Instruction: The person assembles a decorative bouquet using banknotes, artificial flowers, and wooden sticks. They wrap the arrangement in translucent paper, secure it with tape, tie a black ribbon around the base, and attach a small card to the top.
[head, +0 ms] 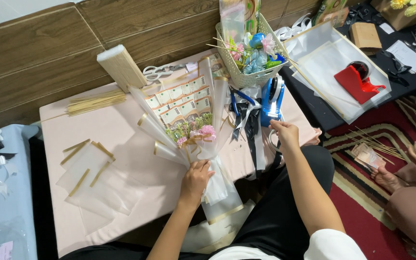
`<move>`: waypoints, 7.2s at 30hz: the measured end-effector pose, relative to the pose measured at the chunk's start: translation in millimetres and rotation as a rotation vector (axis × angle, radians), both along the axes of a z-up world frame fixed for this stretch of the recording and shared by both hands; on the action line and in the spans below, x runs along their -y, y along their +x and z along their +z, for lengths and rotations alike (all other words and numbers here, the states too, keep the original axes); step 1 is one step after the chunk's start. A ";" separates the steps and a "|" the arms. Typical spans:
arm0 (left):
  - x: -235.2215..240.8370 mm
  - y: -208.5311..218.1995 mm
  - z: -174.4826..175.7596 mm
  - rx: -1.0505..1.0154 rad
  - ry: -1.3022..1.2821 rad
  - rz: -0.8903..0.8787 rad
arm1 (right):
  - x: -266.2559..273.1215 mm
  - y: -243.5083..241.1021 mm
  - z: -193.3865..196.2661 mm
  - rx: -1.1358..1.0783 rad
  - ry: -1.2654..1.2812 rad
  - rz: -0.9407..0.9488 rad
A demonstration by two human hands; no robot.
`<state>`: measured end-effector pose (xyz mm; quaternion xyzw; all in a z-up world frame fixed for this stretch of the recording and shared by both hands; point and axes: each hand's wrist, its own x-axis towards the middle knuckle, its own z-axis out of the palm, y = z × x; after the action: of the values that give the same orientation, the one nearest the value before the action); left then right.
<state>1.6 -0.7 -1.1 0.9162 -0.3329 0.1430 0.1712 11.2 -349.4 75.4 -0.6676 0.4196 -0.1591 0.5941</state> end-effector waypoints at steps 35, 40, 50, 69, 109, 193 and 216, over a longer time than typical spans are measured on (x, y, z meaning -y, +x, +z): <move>-3.6 1.8 41.6 -0.106 -0.097 -0.072 | -143.6 0.4 17.1 -0.213 -0.662 1.273; -3.8 1.8 41.2 -0.107 -0.086 -0.085 | -150.1 1.5 32.0 -0.283 -0.745 1.293; -0.1 -2.9 42.5 -0.132 -0.032 -0.048 | -165.8 -3.0 57.4 -0.400 -0.968 1.332; 0.4 0.7 26.3 -0.060 -0.017 -0.038 | -131.1 -32.6 -1.9 -0.275 -0.919 0.944; -4.1 8.5 18.6 -0.073 -0.114 -0.073 | 8.2 5.6 -30.2 -0.137 -0.191 -0.011; -34.8 -9.1 31.0 -0.947 -0.776 0.590 | -201.3 5.3 30.9 -0.149 -0.656 1.447; -35.5 -4.1 23.2 -1.118 -0.697 0.732 | -210.6 3.9 27.6 -0.190 -0.800 1.356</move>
<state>-2.6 34.8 22.1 0.7971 0.1938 -0.1986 0.5364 15.1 -138.8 103.0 -0.9512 -0.1186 0.1563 0.2384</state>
